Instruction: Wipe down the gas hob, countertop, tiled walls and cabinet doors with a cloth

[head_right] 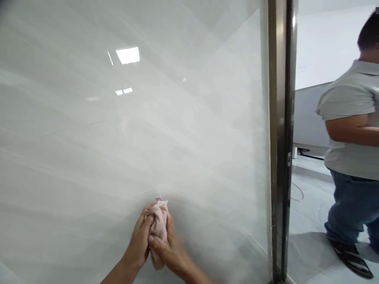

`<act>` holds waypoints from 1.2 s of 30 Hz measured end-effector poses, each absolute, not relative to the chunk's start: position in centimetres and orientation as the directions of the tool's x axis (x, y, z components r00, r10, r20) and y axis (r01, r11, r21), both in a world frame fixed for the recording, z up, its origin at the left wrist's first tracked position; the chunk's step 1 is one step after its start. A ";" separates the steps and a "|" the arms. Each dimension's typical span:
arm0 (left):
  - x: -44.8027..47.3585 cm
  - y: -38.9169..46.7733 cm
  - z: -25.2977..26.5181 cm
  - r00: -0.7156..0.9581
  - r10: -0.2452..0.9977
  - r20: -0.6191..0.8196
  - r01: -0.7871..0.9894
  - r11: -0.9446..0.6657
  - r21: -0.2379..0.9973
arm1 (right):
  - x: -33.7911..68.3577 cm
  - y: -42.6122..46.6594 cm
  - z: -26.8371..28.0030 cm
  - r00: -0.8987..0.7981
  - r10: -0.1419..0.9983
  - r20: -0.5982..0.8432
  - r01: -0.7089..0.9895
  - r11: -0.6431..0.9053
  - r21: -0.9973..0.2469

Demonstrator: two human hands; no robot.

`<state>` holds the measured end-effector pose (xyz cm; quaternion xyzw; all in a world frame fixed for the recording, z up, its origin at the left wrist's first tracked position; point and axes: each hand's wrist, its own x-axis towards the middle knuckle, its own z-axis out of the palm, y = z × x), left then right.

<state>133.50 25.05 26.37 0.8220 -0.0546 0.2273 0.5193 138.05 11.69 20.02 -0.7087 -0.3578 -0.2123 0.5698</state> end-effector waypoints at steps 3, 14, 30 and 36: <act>134.2 24.6 27.3 0.850 0.079 0.521 -0.388 -0.574 0.721 | 138.1 10.7 18.2 0.701 0.237 0.672 0.694 -0.011 -0.720; 136.3 43.5 42.9 0.264 -0.369 0.891 0.155 -0.896 -0.416 | 154.9 -5.2 30.1 0.585 -0.423 0.692 0.662 -0.242 -0.709; 138.6 45.6 42.0 0.245 -0.353 0.903 0.186 -0.897 -0.402 | 146.0 16.4 11.4 0.096 0.314 0.944 0.747 -0.650 0.140; 139.0 45.6 41.8 0.186 -0.352 0.917 0.132 -0.916 -0.378 | 149.0 6.9 9.5 0.230 0.408 0.884 0.722 -0.681 0.127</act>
